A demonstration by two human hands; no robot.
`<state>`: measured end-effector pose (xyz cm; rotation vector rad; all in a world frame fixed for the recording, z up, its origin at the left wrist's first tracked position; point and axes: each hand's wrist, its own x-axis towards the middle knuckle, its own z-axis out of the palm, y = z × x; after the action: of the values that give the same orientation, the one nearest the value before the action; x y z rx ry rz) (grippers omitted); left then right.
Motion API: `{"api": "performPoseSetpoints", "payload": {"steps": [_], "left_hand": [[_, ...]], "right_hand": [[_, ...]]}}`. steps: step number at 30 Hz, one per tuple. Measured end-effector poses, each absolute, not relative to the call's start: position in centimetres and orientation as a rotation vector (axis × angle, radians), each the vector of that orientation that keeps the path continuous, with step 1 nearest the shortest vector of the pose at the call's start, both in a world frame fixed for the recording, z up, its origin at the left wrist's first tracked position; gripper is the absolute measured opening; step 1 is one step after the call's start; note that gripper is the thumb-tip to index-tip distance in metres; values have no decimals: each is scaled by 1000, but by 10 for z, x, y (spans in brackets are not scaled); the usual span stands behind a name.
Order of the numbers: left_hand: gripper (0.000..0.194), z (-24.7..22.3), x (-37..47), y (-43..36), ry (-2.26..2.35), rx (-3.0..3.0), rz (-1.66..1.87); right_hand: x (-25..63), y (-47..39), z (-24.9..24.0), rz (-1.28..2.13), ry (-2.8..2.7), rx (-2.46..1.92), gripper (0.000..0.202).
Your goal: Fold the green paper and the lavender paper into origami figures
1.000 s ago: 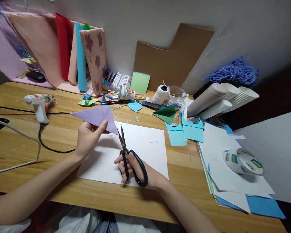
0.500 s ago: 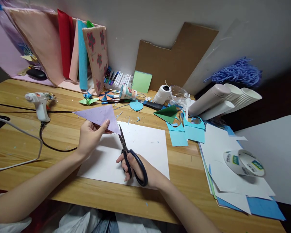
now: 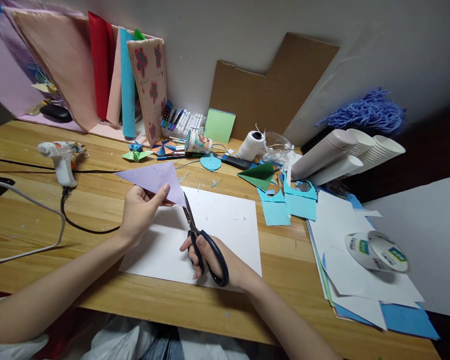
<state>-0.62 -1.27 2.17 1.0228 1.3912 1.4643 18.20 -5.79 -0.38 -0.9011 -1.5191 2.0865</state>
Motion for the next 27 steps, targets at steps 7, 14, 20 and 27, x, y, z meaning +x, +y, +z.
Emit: {"api": "performPoseSetpoints", "payload": {"steps": [7, 14, 20, 27], "left_hand": [[27, 24, -5, -14, 1432, 970, 1449], [29, 26, -4, -14, 1415, 931, 1440], [30, 26, -5, -13, 1389, 916, 1443], [27, 24, -9, -10, 1372, 924, 1395]], "right_hand": [[178, -60, 0, 1977, -1570, -1031, 64], [175, -63, -3, 1882, -1577, -1181, 57], [175, -63, -2, 1885, -1601, -1158, 57], [167, -50, 0, 2049, -1537, -1015, 67]]}}
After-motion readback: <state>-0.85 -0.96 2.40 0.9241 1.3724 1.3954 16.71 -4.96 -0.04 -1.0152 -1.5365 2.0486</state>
